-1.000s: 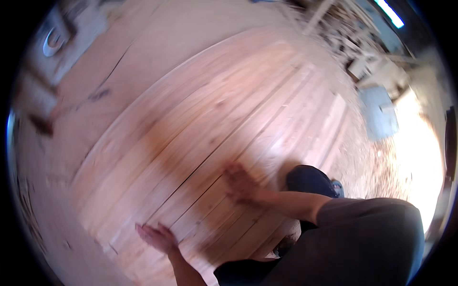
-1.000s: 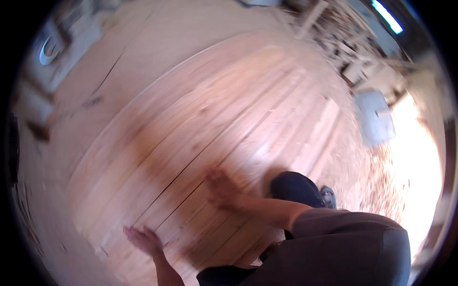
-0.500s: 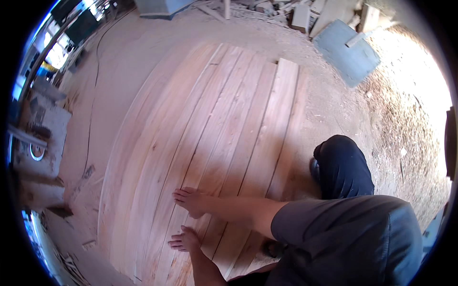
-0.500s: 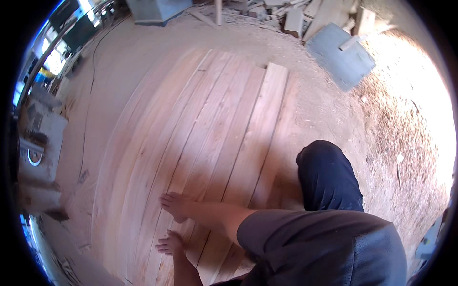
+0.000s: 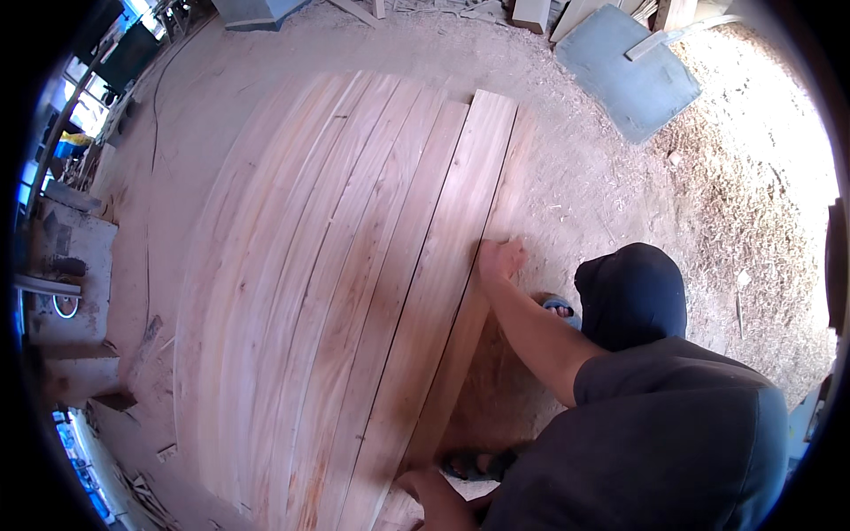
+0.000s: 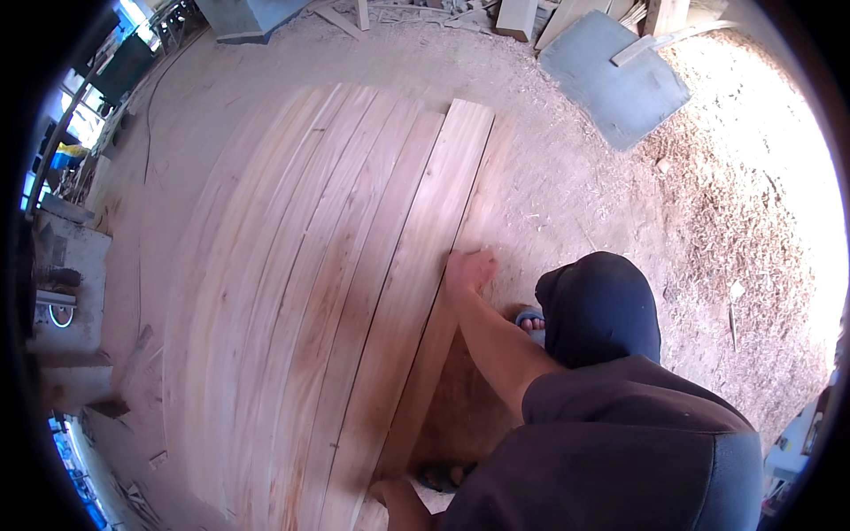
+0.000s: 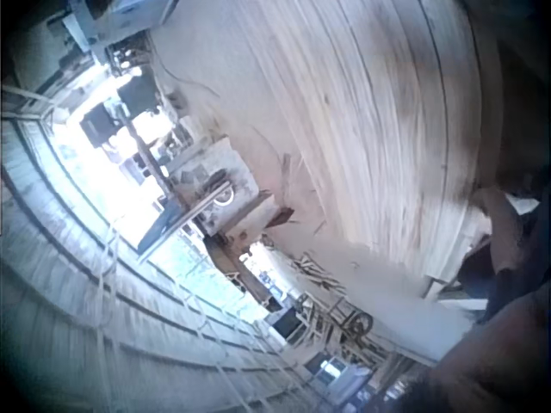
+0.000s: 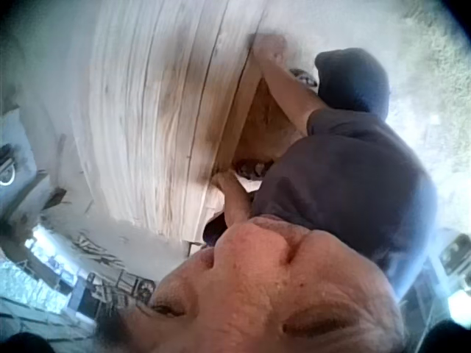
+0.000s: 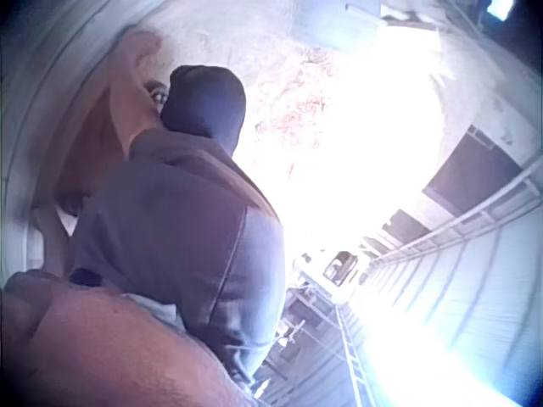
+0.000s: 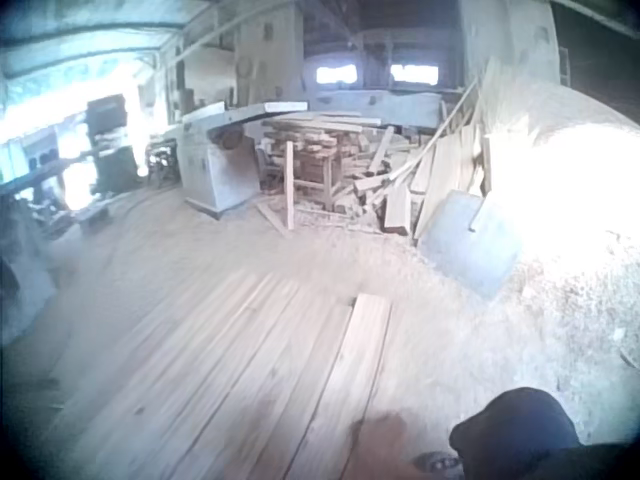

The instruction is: The person arranges wooden planks on the ground, walks to a machine and picks up a curved wooden piece, then returns to measure the planks with a tape measure and mark one with a pencil.

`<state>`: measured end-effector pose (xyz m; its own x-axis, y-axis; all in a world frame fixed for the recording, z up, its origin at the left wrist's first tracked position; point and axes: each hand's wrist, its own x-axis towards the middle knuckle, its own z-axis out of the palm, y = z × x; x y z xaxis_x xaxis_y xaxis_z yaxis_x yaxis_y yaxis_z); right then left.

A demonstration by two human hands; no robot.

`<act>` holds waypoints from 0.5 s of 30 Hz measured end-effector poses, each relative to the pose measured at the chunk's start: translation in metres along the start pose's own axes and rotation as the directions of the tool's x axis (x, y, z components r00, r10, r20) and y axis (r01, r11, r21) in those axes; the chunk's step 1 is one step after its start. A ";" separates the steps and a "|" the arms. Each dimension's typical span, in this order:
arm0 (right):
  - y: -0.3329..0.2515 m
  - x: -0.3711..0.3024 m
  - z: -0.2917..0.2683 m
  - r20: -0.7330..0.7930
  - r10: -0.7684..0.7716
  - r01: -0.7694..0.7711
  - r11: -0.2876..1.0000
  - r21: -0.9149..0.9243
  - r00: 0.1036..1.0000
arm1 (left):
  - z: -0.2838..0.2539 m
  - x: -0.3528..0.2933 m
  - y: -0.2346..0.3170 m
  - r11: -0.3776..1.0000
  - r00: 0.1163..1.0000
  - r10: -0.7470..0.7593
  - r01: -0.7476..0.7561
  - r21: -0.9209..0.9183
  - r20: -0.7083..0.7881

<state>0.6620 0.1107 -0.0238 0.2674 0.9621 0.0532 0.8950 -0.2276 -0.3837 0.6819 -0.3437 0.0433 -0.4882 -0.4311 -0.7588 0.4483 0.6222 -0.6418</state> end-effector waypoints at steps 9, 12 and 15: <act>0.007 0.021 -0.055 0.595 -0.110 0.122 0.992 0.020 0.796 | -0.017 -0.052 -0.015 0.978 0.999 0.045 -0.041 -0.205 0.013; 0.009 0.023 -0.042 0.546 0.187 -0.412 0.851 0.325 0.817 | -0.040 -0.068 -0.008 0.953 0.999 -0.033 0.023 -0.303 -0.029; -0.029 -0.009 -0.048 0.609 0.036 -0.231 0.942 0.244 0.792 | 0.056 0.049 -0.004 0.957 0.996 -0.092 0.082 -0.278 -0.023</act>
<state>0.6509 0.1011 0.0313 0.0266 0.8454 -0.5335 0.6937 -0.3999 -0.5990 0.6978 -0.4037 0.0029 -0.5441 -0.4714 -0.6941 0.1809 0.7419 -0.6457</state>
